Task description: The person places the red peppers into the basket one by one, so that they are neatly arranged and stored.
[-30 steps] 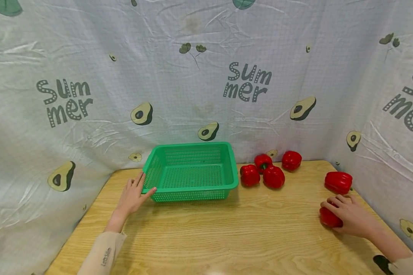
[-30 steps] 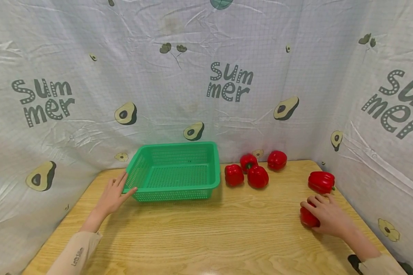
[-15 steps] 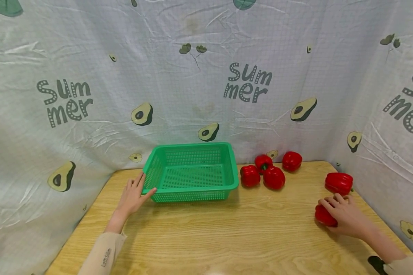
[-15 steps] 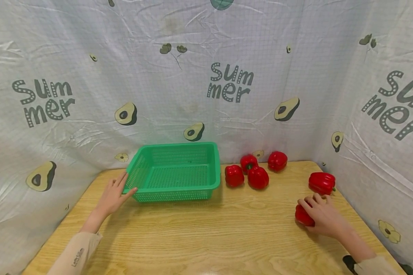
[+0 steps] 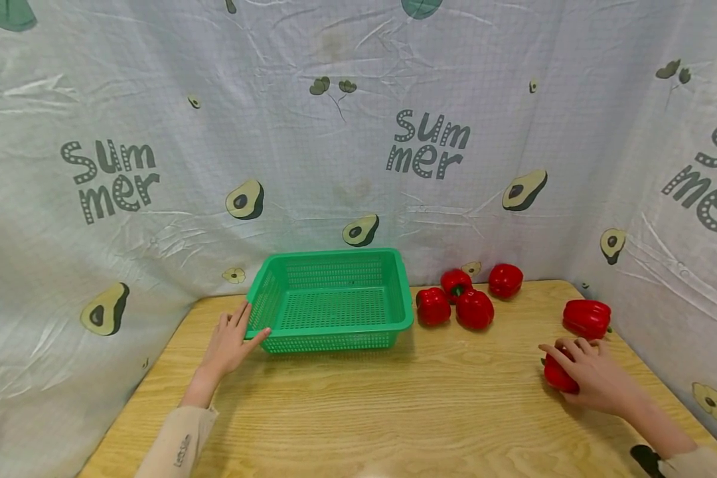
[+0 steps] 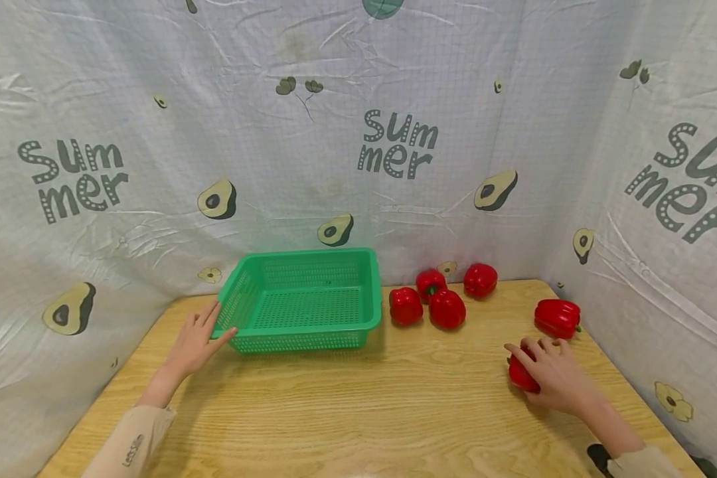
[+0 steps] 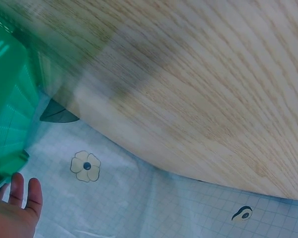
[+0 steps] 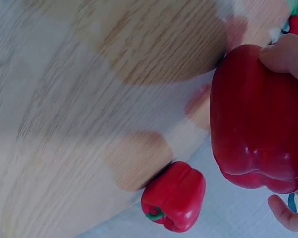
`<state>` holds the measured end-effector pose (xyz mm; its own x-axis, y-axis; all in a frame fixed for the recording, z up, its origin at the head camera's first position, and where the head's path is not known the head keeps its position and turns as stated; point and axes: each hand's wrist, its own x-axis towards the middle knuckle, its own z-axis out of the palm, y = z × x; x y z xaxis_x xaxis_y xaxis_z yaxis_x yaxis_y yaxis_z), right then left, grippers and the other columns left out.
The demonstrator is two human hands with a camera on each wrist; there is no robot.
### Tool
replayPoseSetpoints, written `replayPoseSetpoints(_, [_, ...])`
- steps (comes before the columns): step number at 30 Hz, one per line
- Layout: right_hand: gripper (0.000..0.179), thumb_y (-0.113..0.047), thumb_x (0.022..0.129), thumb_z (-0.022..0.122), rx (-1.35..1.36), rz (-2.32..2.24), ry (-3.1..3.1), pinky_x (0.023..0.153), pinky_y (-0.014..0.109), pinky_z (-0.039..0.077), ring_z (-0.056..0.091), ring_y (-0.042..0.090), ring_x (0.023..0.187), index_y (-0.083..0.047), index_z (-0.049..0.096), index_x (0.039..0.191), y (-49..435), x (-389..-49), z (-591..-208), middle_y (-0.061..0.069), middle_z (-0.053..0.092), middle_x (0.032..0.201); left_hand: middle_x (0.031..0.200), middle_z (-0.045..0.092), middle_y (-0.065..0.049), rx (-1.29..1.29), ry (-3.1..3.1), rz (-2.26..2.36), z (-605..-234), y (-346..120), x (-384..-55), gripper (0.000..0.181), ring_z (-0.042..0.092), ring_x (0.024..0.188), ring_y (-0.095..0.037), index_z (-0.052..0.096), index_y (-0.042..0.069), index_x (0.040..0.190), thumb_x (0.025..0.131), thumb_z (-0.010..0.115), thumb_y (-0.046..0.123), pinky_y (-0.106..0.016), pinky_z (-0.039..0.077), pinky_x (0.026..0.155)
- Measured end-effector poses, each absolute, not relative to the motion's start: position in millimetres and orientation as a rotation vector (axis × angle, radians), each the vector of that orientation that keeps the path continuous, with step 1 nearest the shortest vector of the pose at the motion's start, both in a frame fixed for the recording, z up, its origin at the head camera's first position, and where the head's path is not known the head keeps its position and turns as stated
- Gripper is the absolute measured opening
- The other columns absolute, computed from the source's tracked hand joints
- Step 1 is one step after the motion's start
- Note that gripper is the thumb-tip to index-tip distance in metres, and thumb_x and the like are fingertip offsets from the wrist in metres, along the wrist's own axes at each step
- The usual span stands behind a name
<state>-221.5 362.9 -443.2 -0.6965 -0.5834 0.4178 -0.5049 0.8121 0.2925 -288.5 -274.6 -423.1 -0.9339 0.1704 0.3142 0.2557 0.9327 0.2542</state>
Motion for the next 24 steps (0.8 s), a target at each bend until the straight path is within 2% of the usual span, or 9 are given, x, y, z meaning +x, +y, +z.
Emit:
replayPoseSetpoints(2, [0.078,-0.047,0.051,0.081,0.811,-0.216,-2.499,0.068,0.049,0.034,0.049,0.03,0.087,-0.012,0.052,0.114,361,-222,-443,0.01,0.053,0.096,0.145,0.022,-0.022,-0.319,-2.793,-0.436,-424,-274,-288,0.079,0.032,0.093,-0.029,0.022,-0.005,0.14,0.088,0.043,0.051,-0.04,0.031,0.075])
replayPoseSetpoints(3, [0.076,-0.059,0.058,0.073,0.816,-0.206,-2.501,0.067,0.048,0.034,0.048,0.03,0.087,-0.011,0.053,0.113,360,-223,-444,0.009,0.053,0.096,0.144,0.024,-0.022,-0.32,-2.779,-0.435,-424,-274,-288,0.079,0.032,0.093,-0.028,0.023,-0.005,0.139,0.088,0.043,0.052,-0.04,0.031,0.075])
replayPoseSetpoints(5, [0.074,-0.071,0.069,0.051,0.825,-0.185,-2.495,0.067,0.048,0.034,0.047,0.03,0.087,-0.01,0.055,0.111,358,-224,-445,0.009,0.052,0.096,0.145,0.023,-0.022,-0.321,-2.781,-0.443,-424,-274,-288,0.079,0.032,0.094,-0.029,0.022,-0.005,0.14,0.088,0.043,0.052,-0.041,0.031,0.075])
replayPoseSetpoints(7, [0.08,-0.072,0.072,0.024,0.831,-0.161,-2.499,0.068,0.047,0.035,0.046,0.029,0.088,-0.01,0.056,0.109,356,-226,-446,0.008,0.051,0.097,0.145,0.022,-0.021,-0.316,-2.789,-0.443,-423,-274,-288,0.079,0.032,0.095,-0.029,0.022,-0.004,0.14,0.088,0.043,0.052,-0.042,0.032,0.076])
replayPoseSetpoints(8, [0.078,-0.073,0.072,0.03,0.83,-0.151,-2.501,0.068,0.047,0.035,0.046,0.029,0.089,-0.009,0.056,0.108,355,-227,-446,0.008,0.051,0.097,0.146,0.021,-0.021,-0.314,-2.791,-0.443,-423,-274,-288,0.079,0.032,0.094,-0.029,0.021,-0.004,0.14,0.088,0.043,0.051,-0.042,0.032,0.076])
replayPoseSetpoints(10, [0.073,-0.069,0.066,0.056,0.821,-0.145,-2.51,0.069,0.047,0.035,0.045,0.029,0.09,-0.009,0.055,0.107,352,-228,-446,0.009,0.052,0.098,0.146,0.019,-0.021,-0.31,-2.811,-0.444,-422,-274,-288,0.079,0.032,0.095,-0.029,0.02,-0.004,0.14,0.089,0.043,0.051,-0.042,0.031,0.076])
replayPoseSetpoints(13, [0.073,-0.044,0.05,0.083,0.81,-0.135,-2.519,0.071,0.046,0.034,0.044,0.029,0.091,-0.007,0.053,0.106,347,-229,-445,0.011,0.053,0.101,0.146,0.02,-0.021,-0.307,-2.813,-0.445,-422,-273,-287,0.079,0.032,0.094,-0.028,0.02,-0.004,0.141,0.088,0.043,0.051,-0.04,0.031,0.076])
replayPoseSetpoints(14, [0.075,-0.034,0.044,0.085,0.808,-0.136,-2.512,0.071,0.046,0.033,0.044,0.029,0.091,-0.007,0.052,0.105,345,-229,-445,0.012,0.054,0.101,0.146,0.02,-0.021,-0.306,-2.814,-0.445,-421,-273,-287,0.079,0.032,0.094,-0.028,0.02,-0.004,0.14,0.088,0.043,0.051,-0.04,0.031,0.076])
replayPoseSetpoints(24, [0.076,-0.034,0.044,0.084,0.788,-0.092,-2.492,0.073,0.044,0.031,0.046,0.026,0.086,-0.005,0.047,0.104,331,-234,-444,0.009,0.055,0.097,0.146,0.02,-0.021,-0.31,-2.815,-0.465,-420,-273,-286,0.078,0.032,0.095,-0.028,0.02,-0.004,0.14,0.089,0.043,0.05,-0.041,0.031,0.077])
